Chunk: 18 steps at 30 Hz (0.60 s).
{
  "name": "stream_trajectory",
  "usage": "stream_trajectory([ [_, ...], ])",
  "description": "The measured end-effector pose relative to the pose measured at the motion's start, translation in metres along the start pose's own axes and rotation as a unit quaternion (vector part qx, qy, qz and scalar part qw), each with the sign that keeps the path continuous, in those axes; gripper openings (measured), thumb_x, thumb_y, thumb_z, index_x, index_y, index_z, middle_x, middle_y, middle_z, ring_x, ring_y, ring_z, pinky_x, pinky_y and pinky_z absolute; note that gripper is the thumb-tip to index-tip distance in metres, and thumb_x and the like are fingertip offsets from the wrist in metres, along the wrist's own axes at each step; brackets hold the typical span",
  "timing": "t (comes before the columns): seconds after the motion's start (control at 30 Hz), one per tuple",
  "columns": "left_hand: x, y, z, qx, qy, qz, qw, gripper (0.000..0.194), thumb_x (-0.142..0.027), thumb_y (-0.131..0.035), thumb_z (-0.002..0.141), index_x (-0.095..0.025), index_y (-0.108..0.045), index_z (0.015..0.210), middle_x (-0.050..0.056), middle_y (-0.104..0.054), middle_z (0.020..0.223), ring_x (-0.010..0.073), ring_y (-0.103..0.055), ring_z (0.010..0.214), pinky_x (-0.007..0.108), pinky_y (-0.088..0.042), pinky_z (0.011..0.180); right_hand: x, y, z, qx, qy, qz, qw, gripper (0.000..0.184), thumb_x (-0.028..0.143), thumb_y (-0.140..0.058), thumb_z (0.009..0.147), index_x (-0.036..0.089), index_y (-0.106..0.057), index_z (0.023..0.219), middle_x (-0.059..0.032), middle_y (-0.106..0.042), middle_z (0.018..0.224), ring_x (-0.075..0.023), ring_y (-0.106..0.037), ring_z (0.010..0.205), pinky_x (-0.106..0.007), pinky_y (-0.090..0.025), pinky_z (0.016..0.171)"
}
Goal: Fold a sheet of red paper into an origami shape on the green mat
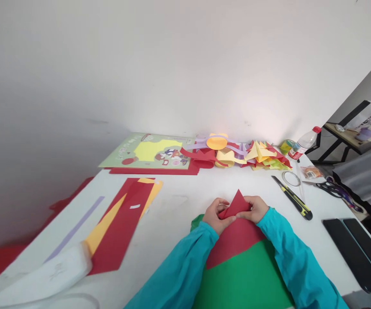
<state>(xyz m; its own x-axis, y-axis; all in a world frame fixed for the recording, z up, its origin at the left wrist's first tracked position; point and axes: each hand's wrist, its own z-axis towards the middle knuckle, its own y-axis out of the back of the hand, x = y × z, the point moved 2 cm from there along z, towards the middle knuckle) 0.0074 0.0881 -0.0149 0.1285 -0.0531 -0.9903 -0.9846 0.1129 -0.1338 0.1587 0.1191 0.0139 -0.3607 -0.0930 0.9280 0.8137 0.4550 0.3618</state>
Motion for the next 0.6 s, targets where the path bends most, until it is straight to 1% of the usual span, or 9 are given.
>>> stream_trajectory([
  [0.1, -0.003, 0.003, 0.002, 0.003, -0.003, 0.034, 0.999, 0.037, -0.03, -0.073, 0.054, -0.019, -0.048, 0.079, -0.001, -0.065, 0.071, 0.0174, -0.062, 0.07, 0.029, -0.049, 0.066, -0.001, -0.002, 0.002, 0.01, -0.005, 0.066, 0.998, 0.039, 0.042, -0.078, 0.05, 0.015, -0.067, 0.076, -0.0001, -0.065, 0.064, -0.0183, -0.061, 0.061, -0.03, -0.051, 0.058],
  [0.17, -0.004, 0.004, 0.002, 0.015, -0.004, 0.047, 0.999, 0.033, -0.029, -0.072, 0.056, -0.019, -0.049, 0.078, -0.001, -0.065, 0.071, 0.0174, -0.062, 0.07, 0.028, -0.048, 0.065, -0.007, -0.002, -0.002, -0.006, 0.01, 0.093, 0.996, 0.039, 0.04, -0.079, 0.05, 0.015, -0.068, 0.078, -0.0008, -0.066, 0.066, -0.0188, -0.062, 0.063, -0.031, -0.051, 0.061],
  [0.23, -0.003, 0.003, 0.002, 0.029, -0.007, 0.06, 0.998, 0.03, -0.028, -0.07, 0.058, -0.018, -0.05, 0.077, 0.0, -0.065, 0.073, 0.0173, -0.062, 0.071, 0.028, -0.048, 0.065, -0.017, -0.003, -0.008, 0.002, -0.01, 0.134, 0.991, 0.038, 0.037, -0.079, 0.052, 0.015, -0.069, 0.081, -0.0008, -0.066, 0.066, -0.018, -0.062, 0.061, -0.03, -0.051, 0.06],
  [0.33, 0.0, 0.002, 0.002, 0.052, 0.003, 0.062, 0.997, 0.03, -0.027, -0.07, 0.058, -0.018, -0.051, 0.08, 0.0, -0.065, 0.072, 0.0169, -0.062, 0.067, 0.027, -0.047, 0.062, -0.025, -0.002, -0.013, -0.02, -0.017, 0.159, 0.987, 0.038, 0.033, -0.08, 0.052, 0.015, -0.069, 0.083, -0.001, -0.066, 0.066, -0.0181, -0.062, 0.061, -0.029, -0.051, 0.057],
  [0.47, 0.001, 0.003, 0.004, 0.055, 0.032, 0.042, 0.997, 0.035, -0.027, -0.073, 0.053, -0.017, -0.053, 0.081, 0.0, -0.066, 0.07, 0.018, -0.063, 0.064, 0.026, -0.048, 0.058, -0.021, -0.005, -0.012, 0.007, 0.002, 0.172, 0.985, 0.045, 0.031, -0.081, 0.049, 0.015, -0.068, 0.088, -0.0016, -0.068, 0.073, -0.0182, -0.063, 0.066, -0.028, -0.051, 0.061],
  [0.53, 0.0, 0.004, 0.005, 0.061, 0.04, 0.026, 0.997, 0.037, -0.026, -0.074, 0.051, -0.016, -0.055, 0.081, 0.001, -0.066, 0.072, 0.0194, -0.064, 0.068, 0.028, -0.049, 0.061, -0.015, -0.004, -0.011, 0.008, 0.011, 0.182, 0.983, 0.048, 0.03, -0.081, 0.049, 0.015, -0.067, 0.092, -0.002, -0.069, 0.077, -0.0181, -0.064, 0.068, -0.028, -0.051, 0.064],
  [0.6, -0.002, 0.005, 0.006, 0.078, 0.04, 0.013, 0.996, 0.04, -0.025, -0.077, 0.049, -0.015, -0.057, 0.082, 0.002, -0.067, 0.075, 0.0205, -0.064, 0.072, 0.029, -0.05, 0.065, -0.009, -0.003, -0.011, 0.008, 0.008, 0.19, 0.982, 0.049, 0.031, -0.081, 0.05, 0.015, -0.065, 0.094, -0.0029, -0.069, 0.081, -0.0186, -0.064, 0.071, -0.027, -0.052, 0.064],
])
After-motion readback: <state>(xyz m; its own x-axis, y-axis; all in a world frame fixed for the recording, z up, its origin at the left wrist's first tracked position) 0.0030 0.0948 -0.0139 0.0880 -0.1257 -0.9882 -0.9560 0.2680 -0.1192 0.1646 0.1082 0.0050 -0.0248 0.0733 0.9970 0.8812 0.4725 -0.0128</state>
